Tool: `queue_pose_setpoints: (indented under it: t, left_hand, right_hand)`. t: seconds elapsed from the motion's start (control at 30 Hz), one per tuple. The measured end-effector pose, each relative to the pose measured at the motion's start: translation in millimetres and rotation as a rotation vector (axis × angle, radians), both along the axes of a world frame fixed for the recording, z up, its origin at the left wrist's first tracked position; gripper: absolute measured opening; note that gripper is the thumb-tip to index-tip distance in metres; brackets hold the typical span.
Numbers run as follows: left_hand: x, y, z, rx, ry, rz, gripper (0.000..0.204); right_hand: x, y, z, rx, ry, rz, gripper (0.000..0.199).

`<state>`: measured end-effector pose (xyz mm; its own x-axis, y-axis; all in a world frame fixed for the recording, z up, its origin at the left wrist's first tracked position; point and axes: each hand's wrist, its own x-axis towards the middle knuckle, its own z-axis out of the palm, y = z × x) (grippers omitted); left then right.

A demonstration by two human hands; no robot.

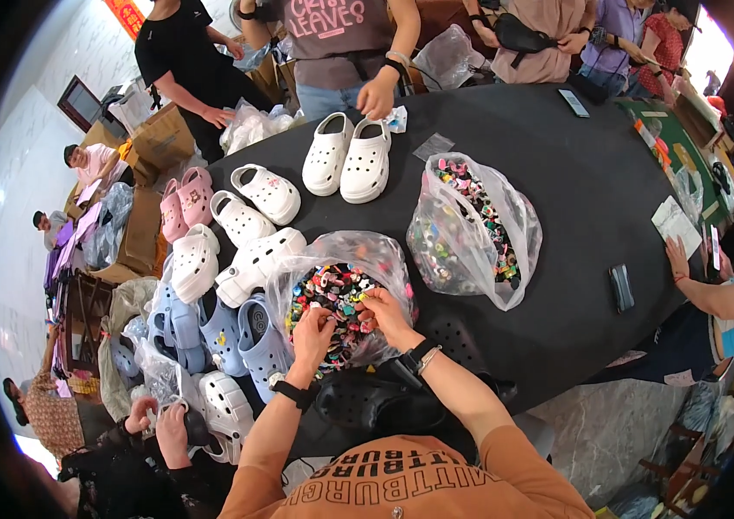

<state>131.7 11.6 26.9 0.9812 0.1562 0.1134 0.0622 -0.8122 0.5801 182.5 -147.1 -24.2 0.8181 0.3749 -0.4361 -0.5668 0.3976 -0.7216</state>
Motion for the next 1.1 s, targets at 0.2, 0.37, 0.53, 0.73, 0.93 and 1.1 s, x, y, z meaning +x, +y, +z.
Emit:
queue_pose_setpoints:
  t: [0.2,0.37,0.53,0.73,0.93,1.1]
  left_hand:
    - [-11.8,8.5,-12.2,-0.262,-0.042,0.04,0.015]
    - [-18.6,11.2,6.8,-0.918,0.112,0.135,0.01]
    - [-25.7,14.8,9.7,-1.289,0.236,0.263,0.017]
    - [-42.2,21.8,-3.0,-1.526,0.304,0.226,0.021]
    - [-46.5,19.4,-4.3,-1.586,0.341,0.19,0.029]
    - [-50.5,19.3,-5.5,-1.594,0.345,0.187,0.03]
  right_hand:
    - [-4.0,2.4,-1.1,0.028,0.023,-0.006,0.024]
    - [-0.2,-0.2,-2.5,0.106,-0.061,-0.002,0.019]
    - [-5.3,-12.3,30.9,0.144,-0.074,0.069,0.022]
    - [-28.3,-13.1,42.2,0.087,-0.014,0.11,0.024]
    - [-35.8,-16.1,38.3,0.119,-0.003,0.097,0.023]
    - [-40.7,-14.1,40.0,0.081,0.018,0.11,0.021]
